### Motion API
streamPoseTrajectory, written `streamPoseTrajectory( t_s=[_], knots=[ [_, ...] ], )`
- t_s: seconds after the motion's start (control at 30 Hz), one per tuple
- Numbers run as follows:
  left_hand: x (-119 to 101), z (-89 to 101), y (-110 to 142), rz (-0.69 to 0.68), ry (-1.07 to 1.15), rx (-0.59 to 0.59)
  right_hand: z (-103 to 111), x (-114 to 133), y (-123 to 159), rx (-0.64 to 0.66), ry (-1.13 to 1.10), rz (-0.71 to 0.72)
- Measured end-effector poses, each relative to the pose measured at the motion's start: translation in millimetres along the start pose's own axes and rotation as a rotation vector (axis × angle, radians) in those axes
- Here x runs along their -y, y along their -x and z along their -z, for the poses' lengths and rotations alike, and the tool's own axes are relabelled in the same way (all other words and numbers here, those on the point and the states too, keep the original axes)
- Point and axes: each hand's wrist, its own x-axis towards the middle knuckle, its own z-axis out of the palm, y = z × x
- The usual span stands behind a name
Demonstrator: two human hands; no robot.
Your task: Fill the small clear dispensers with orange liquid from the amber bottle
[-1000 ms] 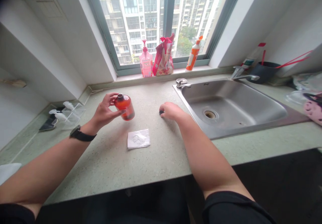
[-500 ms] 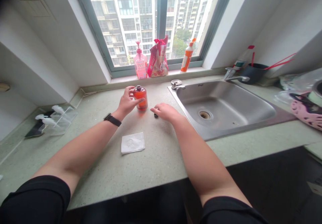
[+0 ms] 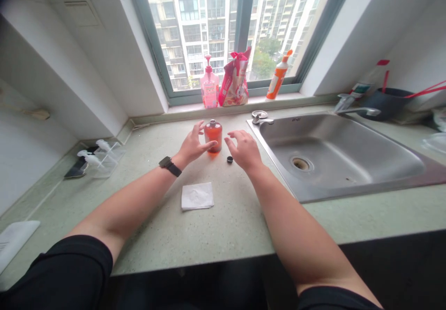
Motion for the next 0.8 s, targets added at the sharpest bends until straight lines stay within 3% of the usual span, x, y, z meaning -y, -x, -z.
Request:
streamPoseTrajectory(
  t_s=[0.17,0.3,0.37,0.47,0.53,0.57,0.73,0.8],
  knots=[
    [5,47.2,29,-0.083,-0.135,-0.065,6,18,5,-0.117,-0.092,0.123],
    [-1,115.1,61,-0.209,-0.353,-0.143,4,31,11,-0.127,-0.12,0.244],
    [-4,155.3,78,-0.249,-0.467,-0.263,1,39,16,-0.089,-0.143,0.328],
    [0,212.8,101,-0.218,-0.603,-0.58,-9,52,26,0.021,-0.181,0.459],
    [10,246.1,113,-0.129,-0.643,-0.767,-17,59,34,0.138,-0.184,0.516],
    [17,261.2,118,-0.041,-0.651,-0.797,-21,62,38,0.199,-0.181,0.541],
    [40,319.5,131,0.525,-0.727,-0.689,-38,59,46,0.403,-0.192,0.554],
    [40,330.3,135,0.652,-0.762,-0.533,-41,54,45,0.434,-0.208,0.507]
  ],
)
